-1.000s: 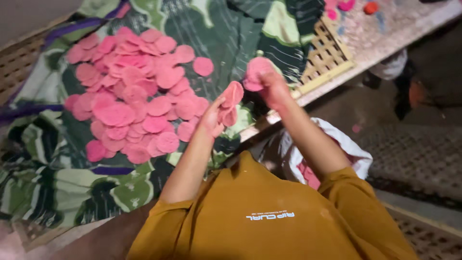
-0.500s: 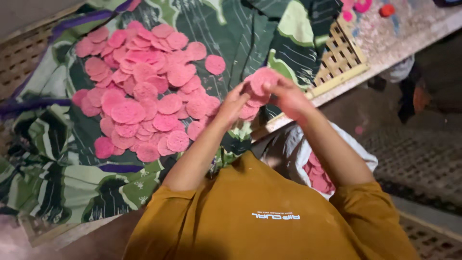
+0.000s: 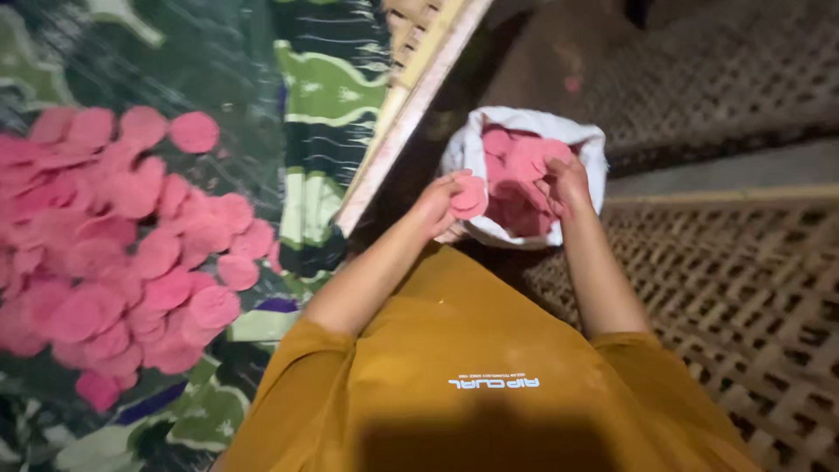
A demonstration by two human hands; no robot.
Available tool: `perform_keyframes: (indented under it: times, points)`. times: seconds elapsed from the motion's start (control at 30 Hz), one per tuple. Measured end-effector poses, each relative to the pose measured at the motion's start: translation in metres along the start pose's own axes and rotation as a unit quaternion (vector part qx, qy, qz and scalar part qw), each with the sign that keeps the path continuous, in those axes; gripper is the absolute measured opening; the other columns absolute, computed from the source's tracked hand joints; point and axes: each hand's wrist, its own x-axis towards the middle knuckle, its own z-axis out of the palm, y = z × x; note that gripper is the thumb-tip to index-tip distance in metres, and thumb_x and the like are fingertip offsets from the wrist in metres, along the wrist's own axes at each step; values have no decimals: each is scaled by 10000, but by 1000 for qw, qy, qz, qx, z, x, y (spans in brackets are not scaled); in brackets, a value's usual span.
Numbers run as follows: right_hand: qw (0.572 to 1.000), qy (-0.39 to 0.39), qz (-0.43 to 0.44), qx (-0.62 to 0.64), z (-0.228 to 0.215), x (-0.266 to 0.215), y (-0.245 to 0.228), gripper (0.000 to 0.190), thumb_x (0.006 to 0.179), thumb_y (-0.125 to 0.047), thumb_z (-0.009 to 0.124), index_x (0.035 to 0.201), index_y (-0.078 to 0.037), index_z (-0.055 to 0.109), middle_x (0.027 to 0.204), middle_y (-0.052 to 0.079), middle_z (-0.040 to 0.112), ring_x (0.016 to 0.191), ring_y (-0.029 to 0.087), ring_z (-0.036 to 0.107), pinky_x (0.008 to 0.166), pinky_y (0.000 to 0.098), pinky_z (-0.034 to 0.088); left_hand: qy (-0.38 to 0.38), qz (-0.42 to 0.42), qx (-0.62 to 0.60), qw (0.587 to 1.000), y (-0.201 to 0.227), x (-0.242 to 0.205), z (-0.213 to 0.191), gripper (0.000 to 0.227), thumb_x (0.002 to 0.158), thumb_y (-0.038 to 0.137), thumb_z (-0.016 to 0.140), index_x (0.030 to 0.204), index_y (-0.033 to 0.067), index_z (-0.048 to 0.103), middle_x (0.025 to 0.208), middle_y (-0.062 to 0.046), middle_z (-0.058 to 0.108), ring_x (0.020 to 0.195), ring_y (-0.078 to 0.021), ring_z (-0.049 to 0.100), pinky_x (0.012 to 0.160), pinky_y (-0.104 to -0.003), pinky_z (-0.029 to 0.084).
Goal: The person repeatedly picks up pink circular sponges from a patterned cloth on a wooden rack and places them into a white sack. The person handles the sponges by hand, gathering them in handfuls and transferring them to the sack. The person then places the collected sponges into a red plastic bag.
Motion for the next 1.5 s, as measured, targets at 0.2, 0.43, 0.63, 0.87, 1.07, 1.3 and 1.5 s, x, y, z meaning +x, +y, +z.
perform_keyframes:
  times: [0.2, 0.43, 0.63, 0.87, 1.07, 1.3, 1.5]
  points:
    - [992, 86, 87, -32, -93, 20, 15, 480, 980, -137, 511, 1450, -50, 467, 1341, 149, 573, 1157, 299, 617, 864, 529, 621, 142, -71, 72, 985, -51, 78, 51, 513, 1022, 218, 426, 1500, 35, 431, 1508, -184, 481, 1416, -334, 446, 1147, -452, 375]
    - [994, -104, 10, -22, 15, -10, -48, 551, 939, -91, 491, 1485, -50, 428, 1428, 180, 572, 1259, 309, 636, 959, 520, 619, -18, 294, 275, 915, 64, -23, 41, 513, 1003, 76, 525, 1503, 10, 432, 1537, -158, 514, 1442, -276, 506, 1199, -394, 390]
    - [914, -385, -17, -125, 246, -70, -29, 397, 986, -63, 637, 1375, -25, 565, 1261, 135, 635, 1081, 237, 672, 938, 405, 573, 348, 502, 380, 694, 169, -226, -32, 446, 979, -50, 542, 1418, 25, 515, 1434, -122, 589, 1295, -249, 624, 1099, -365, 509]
    - [629, -547, -258, -489, 459, -158, 82, 444, 904, -232, 777, 1289, -59, 638, 1166, 119, 695, 1058, 243, 675, 914, 374, 553, 534, 409, 613, 414, 184, -378, -137, 681, 850, 53, 725, 1480, -11, 475, 1466, -246, 518, 1386, -426, 452, 1174, -519, 346]
    - [569, -446, -376, -579, 504, -175, 149, 704, 677, -259, 933, 1225, -20, 561, 1099, 165, 625, 1016, 327, 610, 811, 471, 517, 534, 268, 674, 434, 191, -383, -162, 721, 709, 162, 802, 1379, 81, 547, 1384, -112, 574, 1318, -293, 499, 1081, -558, 324]
    - [775, -501, -3, -385, 480, -125, 132, 375, 876, -141, 795, 1180, -80, 583, 987, 83, 605, 758, 139, 610, 606, 291, 533, 498, 321, 703, 394, 219, -388, -183, 372, 869, 185, 746, 1233, 152, 677, 1124, -55, 717, 1022, -247, 678, 979, -480, 442]
    - [829, -515, 197, -99, 454, -138, 69, 529, 882, -132, 726, 1356, -24, 518, 1138, 55, 671, 951, 139, 672, 785, 255, 569, 503, 414, 437, 621, 231, -385, -190, 307, 1012, 192, 641, 1294, 92, 711, 920, -75, 698, 801, -297, 660, 786, -448, 531]
